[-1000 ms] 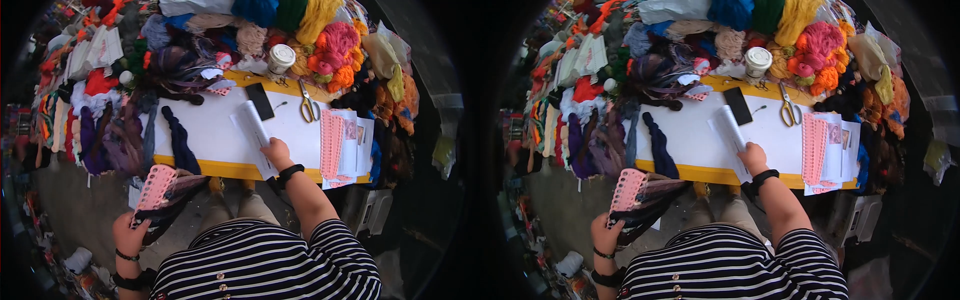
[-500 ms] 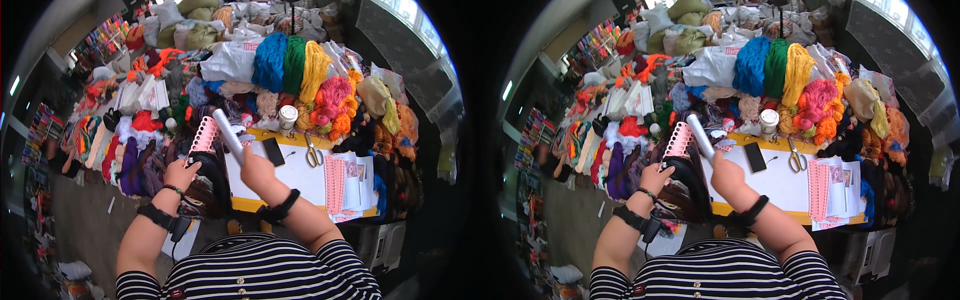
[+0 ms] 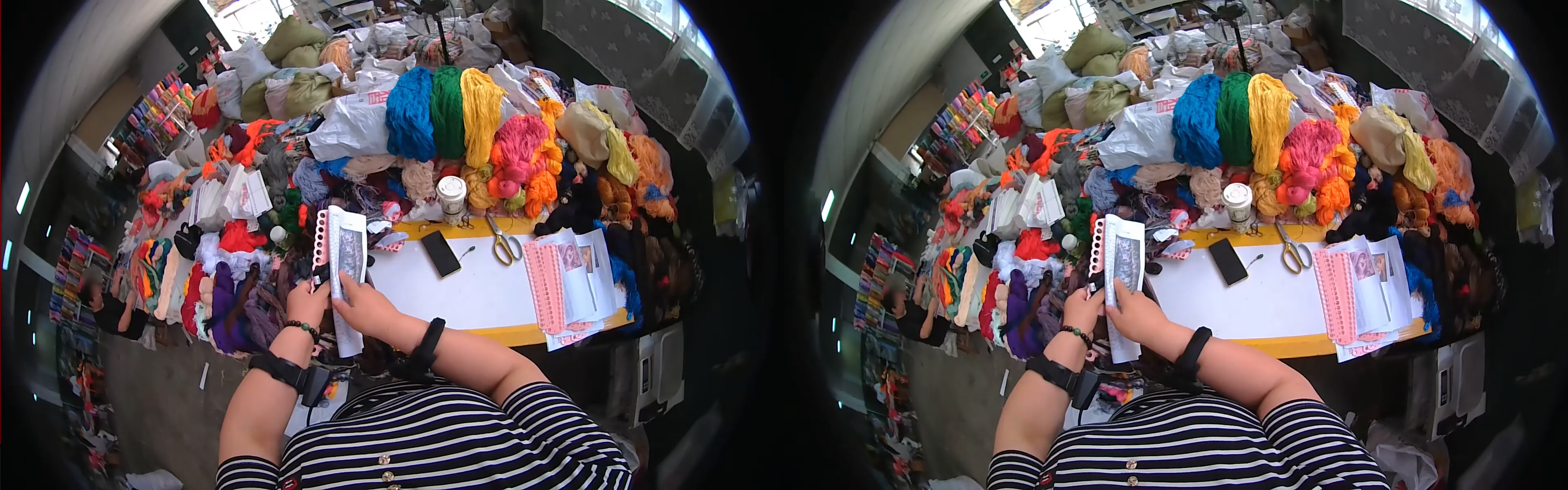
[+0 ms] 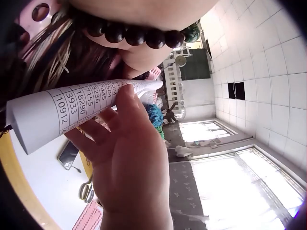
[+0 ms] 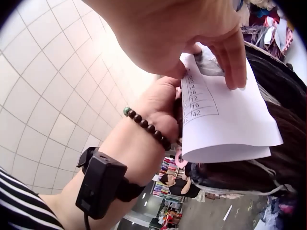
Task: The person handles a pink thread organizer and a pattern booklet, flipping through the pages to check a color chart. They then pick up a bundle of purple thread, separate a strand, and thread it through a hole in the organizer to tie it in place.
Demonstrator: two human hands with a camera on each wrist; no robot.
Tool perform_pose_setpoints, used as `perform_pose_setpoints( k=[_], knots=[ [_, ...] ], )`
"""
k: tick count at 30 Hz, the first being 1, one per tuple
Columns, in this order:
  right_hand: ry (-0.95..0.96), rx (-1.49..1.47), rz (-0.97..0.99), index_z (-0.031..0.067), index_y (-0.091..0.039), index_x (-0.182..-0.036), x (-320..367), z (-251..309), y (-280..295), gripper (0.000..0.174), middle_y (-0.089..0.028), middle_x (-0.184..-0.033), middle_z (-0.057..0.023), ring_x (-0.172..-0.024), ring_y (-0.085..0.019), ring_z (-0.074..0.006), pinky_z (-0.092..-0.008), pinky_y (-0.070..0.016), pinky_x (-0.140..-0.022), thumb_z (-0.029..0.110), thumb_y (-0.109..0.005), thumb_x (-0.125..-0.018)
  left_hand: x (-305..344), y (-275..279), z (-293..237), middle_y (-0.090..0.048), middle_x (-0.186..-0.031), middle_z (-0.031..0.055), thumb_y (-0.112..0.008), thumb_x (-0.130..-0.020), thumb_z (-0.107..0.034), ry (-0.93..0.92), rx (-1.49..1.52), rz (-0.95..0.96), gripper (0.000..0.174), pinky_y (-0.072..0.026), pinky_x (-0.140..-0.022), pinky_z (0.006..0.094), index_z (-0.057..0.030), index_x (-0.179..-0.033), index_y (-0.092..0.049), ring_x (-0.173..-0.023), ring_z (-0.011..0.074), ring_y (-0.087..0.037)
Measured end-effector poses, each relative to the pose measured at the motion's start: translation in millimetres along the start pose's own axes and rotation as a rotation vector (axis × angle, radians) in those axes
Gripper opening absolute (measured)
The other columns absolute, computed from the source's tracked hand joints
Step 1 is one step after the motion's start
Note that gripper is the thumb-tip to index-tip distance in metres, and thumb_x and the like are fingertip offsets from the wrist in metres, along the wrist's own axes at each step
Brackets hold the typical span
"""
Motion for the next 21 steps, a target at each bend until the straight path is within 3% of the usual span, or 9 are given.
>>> perform_pose_setpoints(
  k=[4,8,9,12,19,21],
  knots=[
    [0.025,-0.025,-0.008,-0.0073,-0.025,-0.146,10,10,-13,0.075,-0.057,-0.108,-0.0375,-0.094,-0.061,-0.0500,-0.0492,-0.0510,-0.083,0.038,-0.055,-0.094,2,9,12,-0.065,-0.077,0.0038,-0.072,-0.087,-0.026,0.010,0.087,0.064,0.028,-0.0434,-0.059,0.0262,0.0019,-0.088,-0.066,-0.066,0.0091,-0.057],
    [0.047,0.019,-0.022,-0.0114,-0.021,-0.146,8,16,-25,0.078,-0.053,-0.107,-0.0423,-0.090,-0.061,-0.0529,-0.0497,-0.0527,-0.079,0.038,-0.054,-0.094,15,9,18,-0.065,-0.084,0.0048,-0.069,-0.089,-0.028,0.114,0.386,0.013,0.032,-0.0437,-0.061,0.0266,0.0022,-0.095,-0.064,-0.071,0.0093,-0.056],
    [0.057,0.028,-0.016,-0.0119,-0.021,-0.146,6,15,-29,0.079,-0.053,-0.107,-0.0425,-0.090,-0.061,-0.0532,-0.0496,-0.0528,-0.079,0.037,-0.054,-0.094,24,10,4,-0.064,-0.084,0.0037,-0.069,-0.089,-0.029,0.094,0.238,0.001,0.032,-0.0445,-0.063,0.0260,0.0018,-0.097,-0.064,-0.072,0.0098,-0.056],
    [0.063,0.038,0.054,-0.0145,-0.017,-0.145,4,15,-38,0.083,-0.051,-0.108,-0.0433,-0.091,-0.060,-0.0532,-0.0484,-0.0522,-0.082,0.037,-0.056,-0.093,17,3,13,-0.063,-0.085,0.0030,-0.070,-0.089,-0.028,-0.047,0.196,0.106,0.032,-0.0448,-0.065,0.0259,0.0022,-0.099,-0.063,-0.074,0.0098,-0.055],
    [0.039,0.023,0.184,-0.0126,-0.013,-0.148,4,16,-38,0.097,-0.049,-0.111,-0.0451,-0.098,-0.058,-0.0541,-0.0446,-0.0494,-0.092,0.044,-0.062,-0.086,16,9,22,-0.065,-0.089,0.0026,-0.069,-0.087,-0.017,0.020,0.249,0.086,0.025,-0.0470,-0.067,0.0259,0.0004,-0.104,-0.061,-0.076,0.0093,-0.059],
    [0.035,0.033,0.199,-0.0091,-0.014,-0.149,2,8,-43,0.098,-0.051,-0.112,-0.0415,-0.099,-0.059,-0.0508,-0.0432,-0.0488,-0.092,0.046,-0.063,-0.086,13,14,27,-0.065,-0.088,0.0017,-0.069,-0.086,-0.014,-0.016,0.175,0.084,0.022,-0.0472,-0.067,0.0255,-0.0004,-0.102,-0.062,-0.076,0.0089,-0.059]
  ],
)
Point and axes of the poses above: each hand's wrist, its own x-axis away from the middle knuckle, its own y-axis out of the back of the hand, z = x × y, the point moved 8 cm from there along -x, towards the middle knuckle
